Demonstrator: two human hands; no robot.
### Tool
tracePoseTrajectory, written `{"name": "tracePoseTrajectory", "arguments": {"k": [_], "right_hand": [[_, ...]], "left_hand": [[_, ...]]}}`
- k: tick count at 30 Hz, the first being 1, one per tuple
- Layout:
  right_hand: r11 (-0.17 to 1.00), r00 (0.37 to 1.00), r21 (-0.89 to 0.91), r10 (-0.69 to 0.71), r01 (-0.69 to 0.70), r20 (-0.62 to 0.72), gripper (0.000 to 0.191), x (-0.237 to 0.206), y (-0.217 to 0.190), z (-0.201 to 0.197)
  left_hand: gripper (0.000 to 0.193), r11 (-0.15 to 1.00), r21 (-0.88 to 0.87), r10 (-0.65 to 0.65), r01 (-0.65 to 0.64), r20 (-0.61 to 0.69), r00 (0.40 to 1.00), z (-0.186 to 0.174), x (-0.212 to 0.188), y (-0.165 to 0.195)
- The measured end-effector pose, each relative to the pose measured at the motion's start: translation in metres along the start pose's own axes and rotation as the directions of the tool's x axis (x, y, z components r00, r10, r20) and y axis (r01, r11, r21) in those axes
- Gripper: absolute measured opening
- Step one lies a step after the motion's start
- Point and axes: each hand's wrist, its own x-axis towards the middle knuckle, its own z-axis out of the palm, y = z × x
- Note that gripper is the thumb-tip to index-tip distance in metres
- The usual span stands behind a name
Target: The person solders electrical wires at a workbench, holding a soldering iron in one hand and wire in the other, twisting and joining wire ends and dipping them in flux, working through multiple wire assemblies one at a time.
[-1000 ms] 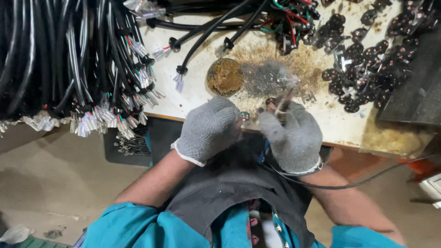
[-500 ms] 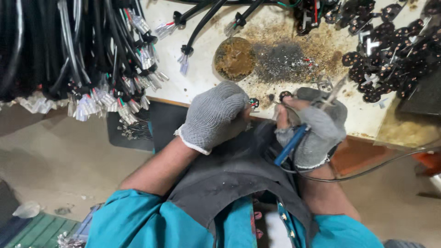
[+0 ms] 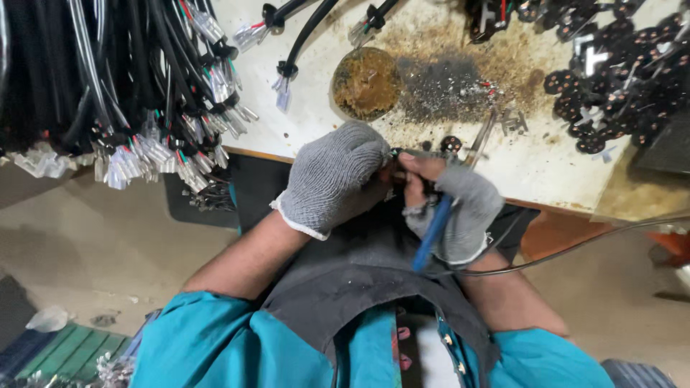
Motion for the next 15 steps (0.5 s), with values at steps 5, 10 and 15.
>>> {"name": "tracePoseTrajectory", "arguments": {"k": [5, 10, 15], "right_hand": [[0.998, 0.989, 0.029, 0.058, -0.054, -0.134, 0.014, -0.001, -0.007, -0.011], [0.989, 1.0, -0.149, -0.013, 0.015, 0.013, 0.031, 0.0, -0.011, -0.03], [0.944, 0.984, -0.329, -0.091, 0.037, -0.15, 0.025, 0.002, -0.005, -0.042]], "left_hand": [[0.028, 1.0, 0.009, -0.026, 0.026, 0.029, 0.999, -0.001, 0.0, 0.0], [0.026, 1.0, -0.003, -0.026, 0.026, 0.02, 0.999, 0.001, -0.001, -0.002], [0.023, 0.999, 0.035, -0.011, 0.011, -0.001, 1.0, 0.004, -0.001, -0.006]]}}
